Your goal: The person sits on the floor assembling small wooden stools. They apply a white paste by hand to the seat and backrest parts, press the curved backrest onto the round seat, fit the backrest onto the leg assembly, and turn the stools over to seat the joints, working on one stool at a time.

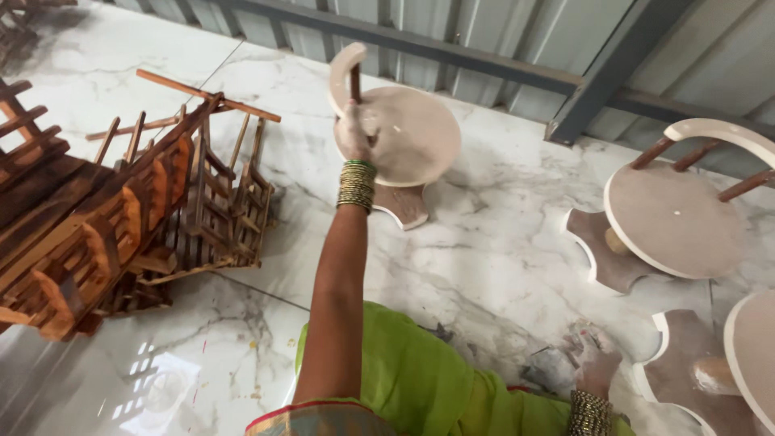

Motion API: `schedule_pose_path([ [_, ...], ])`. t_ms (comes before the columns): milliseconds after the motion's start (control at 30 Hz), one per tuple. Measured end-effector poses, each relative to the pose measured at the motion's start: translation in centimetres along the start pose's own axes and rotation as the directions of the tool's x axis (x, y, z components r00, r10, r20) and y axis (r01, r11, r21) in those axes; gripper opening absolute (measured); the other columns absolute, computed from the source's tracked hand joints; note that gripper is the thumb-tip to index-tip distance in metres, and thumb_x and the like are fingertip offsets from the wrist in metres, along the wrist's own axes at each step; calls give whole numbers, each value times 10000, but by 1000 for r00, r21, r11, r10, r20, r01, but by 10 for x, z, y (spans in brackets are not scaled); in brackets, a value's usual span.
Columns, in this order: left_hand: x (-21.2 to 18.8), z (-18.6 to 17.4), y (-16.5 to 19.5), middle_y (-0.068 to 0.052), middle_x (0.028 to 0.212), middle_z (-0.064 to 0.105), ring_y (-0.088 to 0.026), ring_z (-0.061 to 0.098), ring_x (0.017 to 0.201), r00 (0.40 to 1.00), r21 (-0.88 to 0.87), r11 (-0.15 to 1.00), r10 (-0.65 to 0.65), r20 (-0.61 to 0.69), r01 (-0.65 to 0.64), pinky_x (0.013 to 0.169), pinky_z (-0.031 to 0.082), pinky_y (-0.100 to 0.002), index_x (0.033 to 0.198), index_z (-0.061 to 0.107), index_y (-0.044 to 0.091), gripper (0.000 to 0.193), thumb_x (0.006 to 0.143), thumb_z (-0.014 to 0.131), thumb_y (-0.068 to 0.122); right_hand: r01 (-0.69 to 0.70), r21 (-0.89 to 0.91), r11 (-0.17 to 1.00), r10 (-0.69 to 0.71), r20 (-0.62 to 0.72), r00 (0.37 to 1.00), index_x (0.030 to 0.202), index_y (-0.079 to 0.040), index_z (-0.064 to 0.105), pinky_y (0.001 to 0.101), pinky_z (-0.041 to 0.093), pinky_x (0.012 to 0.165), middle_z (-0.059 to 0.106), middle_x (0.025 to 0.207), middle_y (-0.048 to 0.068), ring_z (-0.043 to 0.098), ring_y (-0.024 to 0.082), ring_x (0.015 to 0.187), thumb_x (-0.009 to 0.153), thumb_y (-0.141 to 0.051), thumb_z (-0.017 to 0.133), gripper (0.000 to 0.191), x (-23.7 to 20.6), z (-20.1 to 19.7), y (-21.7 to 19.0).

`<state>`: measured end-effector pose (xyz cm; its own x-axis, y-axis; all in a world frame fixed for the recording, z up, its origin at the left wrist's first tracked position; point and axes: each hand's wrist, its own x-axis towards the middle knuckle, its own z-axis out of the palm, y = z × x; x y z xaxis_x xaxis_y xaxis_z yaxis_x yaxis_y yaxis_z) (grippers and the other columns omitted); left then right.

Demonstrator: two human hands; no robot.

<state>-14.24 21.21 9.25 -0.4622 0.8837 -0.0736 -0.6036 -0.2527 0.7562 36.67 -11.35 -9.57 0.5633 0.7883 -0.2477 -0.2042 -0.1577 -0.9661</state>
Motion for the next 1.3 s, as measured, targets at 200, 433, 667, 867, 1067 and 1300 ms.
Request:
schedule_pose_path([
  [200, 11, -42, 26, -56, 853, 636, -164, 628, 642, 992, -210, 976, -33, 125, 59, 527, 494, -301, 1131, 591, 88, 379, 1029, 568, 452, 55, -84, 995, -52, 32, 998, 1284, 64, 633, 319, 578, 640, 716, 1118, 156, 724, 256, 847, 1018, -35, 580, 288, -7, 16, -7],
  [433, -47, -63, 1, -108, 1170, 695, -204, 661, 1037, 910, 35, 911, 411, -55, -410, 914, 525, -353, 1333, 572, 21, 445, 1086, 473, 377, 273, -175, 946, -278, -1, 961, 1245, 79, 688, 324, 569, 579, 703, 970, 145, 666, 195, 705, 948, 65, 617, 306, -28, 18, -19],
  [667, -196, -84, -84, -51, 1031, 624, -136, 543, 819, 985, 139, 976, -172, 34, 165, 752, 422, -314, 1310, 552, 106, 253, 1096, 580, 239, 333, -210, 919, -326, 69, 943, 1125, 103, 743, 314, 605, 626, 754, 985, 146, 731, 202, 731, 957, 32, 628, 215, -43, 17, -30],
  [867, -223, -77, -111, -44, 1021, 742, -109, 615, 731, 920, 200, 950, -287, 267, 238, 725, 495, -265, 1288, 604, 109, 268, 1034, 557, 180, 15, 12, 1000, -15, 19, 1000, 1176, 62, 730, 339, 537, 595, 744, 1020, 170, 709, 269, 725, 969, -48, 604, 265, -52, 20, -35],
  [1067, -230, -82, -138, -46, 991, 742, -112, 613, 723, 871, 280, 892, -425, 246, 356, 710, 497, -269, 1265, 628, 108, 264, 1017, 567, 174, -298, 296, 907, 301, 38, 953, 1200, -9, 655, 405, 563, 814, 692, 1024, 122, 660, 263, 910, 1025, -286, 624, 329, -10, 35, -63],
  [1300, -202, -79, -150, -41, 989, 744, -100, 614, 749, 875, 259, 912, -387, 292, 317, 733, 492, -260, 1251, 629, 103, 259, 1018, 573, 199, -52, 712, 700, 106, -33, 994, 1278, -33, 545, 475, 525, 1046, 576, 1258, 118, 586, 288, 1175, 1055, -391, 705, 451, 84, 55, -122],
])
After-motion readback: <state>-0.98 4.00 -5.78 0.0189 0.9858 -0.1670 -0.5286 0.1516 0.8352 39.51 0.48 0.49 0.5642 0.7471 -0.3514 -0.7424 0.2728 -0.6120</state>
